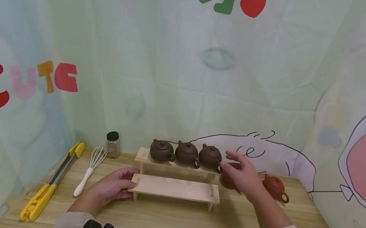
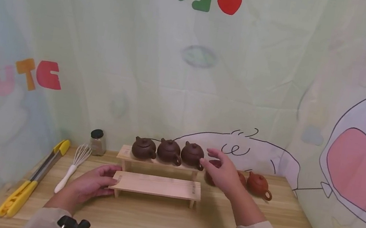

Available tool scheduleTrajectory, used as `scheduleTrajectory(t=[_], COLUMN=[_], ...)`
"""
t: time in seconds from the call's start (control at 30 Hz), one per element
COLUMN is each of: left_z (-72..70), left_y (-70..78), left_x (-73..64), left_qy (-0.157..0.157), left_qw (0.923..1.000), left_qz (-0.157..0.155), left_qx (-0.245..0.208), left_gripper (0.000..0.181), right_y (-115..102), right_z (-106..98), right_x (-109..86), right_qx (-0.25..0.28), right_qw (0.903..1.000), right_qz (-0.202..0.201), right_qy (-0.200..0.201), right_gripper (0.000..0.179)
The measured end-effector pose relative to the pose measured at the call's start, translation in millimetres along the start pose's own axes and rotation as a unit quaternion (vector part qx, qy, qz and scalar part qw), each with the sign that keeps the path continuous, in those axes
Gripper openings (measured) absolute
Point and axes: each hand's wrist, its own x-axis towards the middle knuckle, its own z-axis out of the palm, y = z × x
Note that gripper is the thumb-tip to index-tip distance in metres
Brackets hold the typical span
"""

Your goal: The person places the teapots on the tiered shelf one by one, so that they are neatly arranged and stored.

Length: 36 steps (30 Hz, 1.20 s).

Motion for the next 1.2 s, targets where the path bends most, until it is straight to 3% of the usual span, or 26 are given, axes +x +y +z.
scheduleTrajectory(t=[0.3,0.5,0.67,0.97,1.1,1.2], left_z=[1.0,1.2,0.9,-0.2,0.1,0.0], left_y=[1.4,1.4,1.1,0.0,-0.2,0.5], left_x=[0.1,-0.6,-0.6,-0.9,-1.1,-1.2], left_qy=[0.001,0.003,0.002,0.001,-0.004,-0.007], left_qw=[1.0,1.0,1.0,1.0,1.0,1.0], left_qz=[-0.001,0.003,0.003,0.0,0.002,0.006], left_qx=[-0.001,-0.002,-0.003,-0.003,-0.003,-0.003], left_gripper=[0.063,0.063,0.063,0.065,0.064,0.064], right_y=[53.4,94.5,114.9,144.5,155.3,159.6], right_z=[-45.7,-87.9,-114.0,-121.1,-118.9,-117.7], right_x=[-38.8,-41.7,-38.8,-13.3,-2.6,1.3], right_qx=[-0.044,-0.074,-0.079,-0.144,-0.167,-0.144], right_qw=[0.997,0.9896,0.9852,0.9774,0.9737,0.9781], right_qz=[0.019,0.052,0.101,0.144,0.142,0.136], right_qy=[0.061,0.111,0.113,0.055,0.061,0.064], right_gripper=[0.071,0.081,0.09,0.103,0.102,0.099])
